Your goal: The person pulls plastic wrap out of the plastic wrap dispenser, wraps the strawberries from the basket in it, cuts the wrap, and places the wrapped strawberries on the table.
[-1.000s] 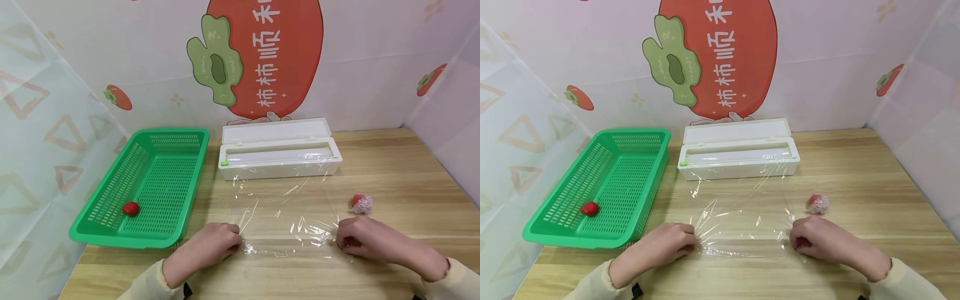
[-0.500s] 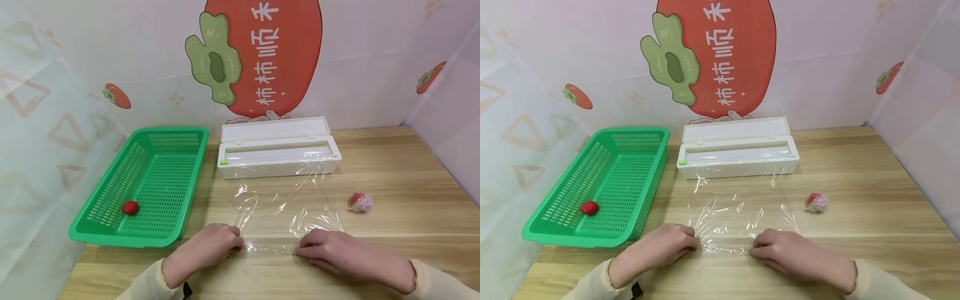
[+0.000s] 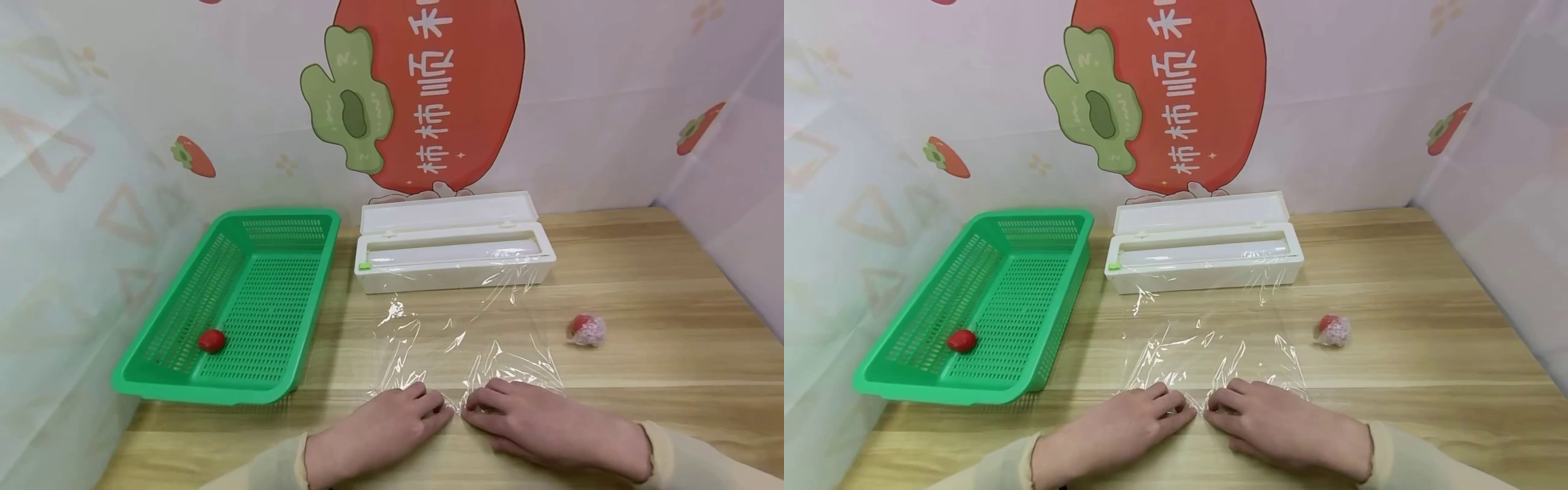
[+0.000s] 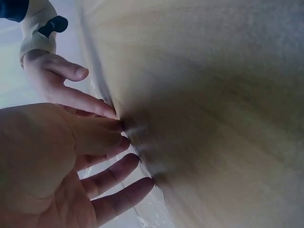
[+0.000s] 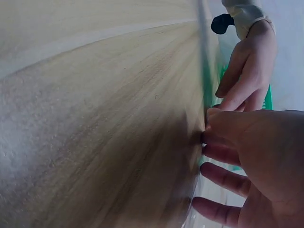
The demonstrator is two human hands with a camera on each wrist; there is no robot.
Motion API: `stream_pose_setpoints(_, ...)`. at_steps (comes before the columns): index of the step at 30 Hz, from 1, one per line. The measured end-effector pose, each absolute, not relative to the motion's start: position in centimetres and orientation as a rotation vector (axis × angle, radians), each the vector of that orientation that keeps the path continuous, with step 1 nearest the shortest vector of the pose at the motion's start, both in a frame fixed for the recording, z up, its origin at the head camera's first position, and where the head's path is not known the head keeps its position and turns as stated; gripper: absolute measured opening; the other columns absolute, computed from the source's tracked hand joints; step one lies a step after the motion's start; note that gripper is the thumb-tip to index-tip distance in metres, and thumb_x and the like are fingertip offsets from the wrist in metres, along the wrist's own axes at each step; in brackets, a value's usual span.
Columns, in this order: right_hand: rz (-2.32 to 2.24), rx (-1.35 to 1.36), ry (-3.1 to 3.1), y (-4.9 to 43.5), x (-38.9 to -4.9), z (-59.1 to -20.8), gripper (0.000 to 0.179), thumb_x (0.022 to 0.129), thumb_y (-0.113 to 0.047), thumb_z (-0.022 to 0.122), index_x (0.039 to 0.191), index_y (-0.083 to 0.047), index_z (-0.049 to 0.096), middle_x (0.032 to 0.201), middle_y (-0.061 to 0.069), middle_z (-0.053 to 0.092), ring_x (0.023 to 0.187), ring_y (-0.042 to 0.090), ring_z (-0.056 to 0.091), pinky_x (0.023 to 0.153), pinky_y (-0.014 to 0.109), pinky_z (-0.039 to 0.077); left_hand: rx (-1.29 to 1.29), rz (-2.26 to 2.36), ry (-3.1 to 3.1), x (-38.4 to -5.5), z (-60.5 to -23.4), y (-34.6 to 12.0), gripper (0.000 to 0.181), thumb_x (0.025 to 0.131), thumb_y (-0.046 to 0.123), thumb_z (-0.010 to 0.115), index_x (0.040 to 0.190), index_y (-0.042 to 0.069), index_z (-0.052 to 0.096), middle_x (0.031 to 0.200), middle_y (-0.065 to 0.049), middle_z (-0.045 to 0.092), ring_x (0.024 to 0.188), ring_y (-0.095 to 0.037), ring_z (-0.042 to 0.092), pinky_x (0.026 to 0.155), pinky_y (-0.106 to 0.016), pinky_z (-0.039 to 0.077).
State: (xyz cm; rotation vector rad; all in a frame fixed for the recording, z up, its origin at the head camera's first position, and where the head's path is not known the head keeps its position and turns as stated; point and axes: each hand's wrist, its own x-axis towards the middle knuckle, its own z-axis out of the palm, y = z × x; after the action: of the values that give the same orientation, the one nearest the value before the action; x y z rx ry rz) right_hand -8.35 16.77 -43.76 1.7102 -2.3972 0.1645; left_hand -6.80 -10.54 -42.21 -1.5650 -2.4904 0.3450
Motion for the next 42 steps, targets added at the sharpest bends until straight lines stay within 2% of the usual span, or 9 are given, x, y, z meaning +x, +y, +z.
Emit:
stream_pose_setpoints(4,0.142,1.7,-2.37,16.9,-8.2,-43.8,0.048,0.088,-0.036,0.071,0.133,-0.023,0.06,0.123,-0.009,0.06,0.109,0.009,0.055,0.089,0.028,0.052,-1.547,0.333,-2.494,-6.5,-42.3,-10.9,0.038,0.093,0.023,0.059,0.131,0.024,0.061,0.115,0.009,0.057,0.094,-0.009,0.053,0.07,-0.017,0.049)
stream_pose_setpoints(10,0.16,1.701,-2.361,17.9,-8.1,-44.2,0.043,0.092,-0.035,0.068,0.132,-0.022,0.061,0.131,-0.01,0.06,0.115,0.01,0.055,0.092,0.028,0.051,-1.55,0.208,-2.574,-6.2,-42.4,-12.6,0.041,0.094,0.017,0.058,0.135,0.022,0.06,0.126,0.007,0.056,0.107,-0.011,0.054,0.086,-0.02,0.052)
stream_pose_setpoints(14,0.226,1.69,-2.403,19.2,-8.1,-44.2,0.04,0.094,-0.033,0.067,0.132,-0.022,0.062,0.135,-0.012,0.058,0.117,0.008,0.055,0.092,0.027,0.05,-1.544,0.115,-2.616,-6.1,-42.3,-13.9,0.041,0.092,0.011,0.06,0.13,0.022,0.063,0.126,0.007,0.055,0.11,-0.01,0.053,0.085,-0.017,0.051)
stream_pose_setpoints(18,0.329,1.65,-2.457,20.9,-8.1,-44.2,0.038,0.094,-0.028,0.067,0.131,-0.024,0.064,0.134,-0.013,0.058,0.116,0.006,0.055,0.094,0.02,0.047,-1.525,0.023,-2.688,-6.1,-42.1,-15.3,0.042,0.09,0.006,0.061,0.128,0.022,0.064,0.124,0.007,0.055,0.108,-0.008,0.051,0.081,-0.015,0.05)
stream_pose_setpoints(25,0.505,1.606,-2.468,23.9,-8.4,-44.6,0.036,0.089,-0.023,0.074,0.124,-0.026,0.068,0.129,-0.012,0.06,0.114,0.005,0.059,0.103,0.006,0.036,-1.477,-0.294,-2.816,-6.5,-41.8,-17.4,0.034,0.094,0.005,0.059,0.123,0.02,0.068,0.121,0.007,0.058,0.108,-0.007,0.055,0.091,-0.018,0.05)
stream_pose_setpoints(29,0.555,1.607,-2.461,25.4,-8.6,-44.6,0.032,0.089,-0.022,0.074,0.121,-0.027,0.07,0.126,-0.01,0.061,0.11,0.006,0.061,0.101,0.005,0.037,-1.408,-0.429,-2.902,-6.6,-41.5,-17.9,0.026,0.096,0.009,0.06,0.118,0.02,0.07,0.116,0.008,0.059,0.103,-0.004,0.055,0.089,-0.017,0.05)
stream_pose_setpoints(32,0.59,1.605,-2.462,26.4,-8.8,-44.5,0.032,0.088,-0.02,0.075,0.119,-0.027,0.071,0.124,-0.01,0.062,0.108,0.006,0.062,0.099,0.004,0.038,-1.366,-0.415,-2.943,-6.7,-41.3,-18.2,0.027,0.092,0.005,0.064,0.114,0.02,0.071,0.113,0.008,0.06,0.1,-0.003,0.055,0.086,-0.017,0.05)
stream_pose_setpoints(37,0.635,1.605,-2.465,27.2,-9.0,-44.4,0.042,0.085,-0.015,0.077,0.124,-0.027,0.067,0.122,-0.012,0.064,0.108,0.003,0.063,0.097,0.003,0.039,-1.33,-0.36,-2.975,-6.7,-41.2,-18.7,0.039,0.084,-0.004,0.067,0.114,0.021,0.073,0.111,0.008,0.06,0.1,-0.004,0.056,0.084,-0.017,0.051)
stream_pose_setpoints(42,0.671,1.589,-2.481,27.2,-9.1,-44.4,0.053,0.083,-0.01,0.077,0.132,-0.022,0.062,0.119,-0.013,0.067,0.105,0.0,0.063,0.094,0.003,0.04,-1.307,-0.332,-2.97,-6.7,-41.2,-18.9,0.035,0.089,0.003,0.066,0.117,0.023,0.074,0.108,0.01,0.059,0.097,-0.003,0.056,0.08,-0.014,0.05)
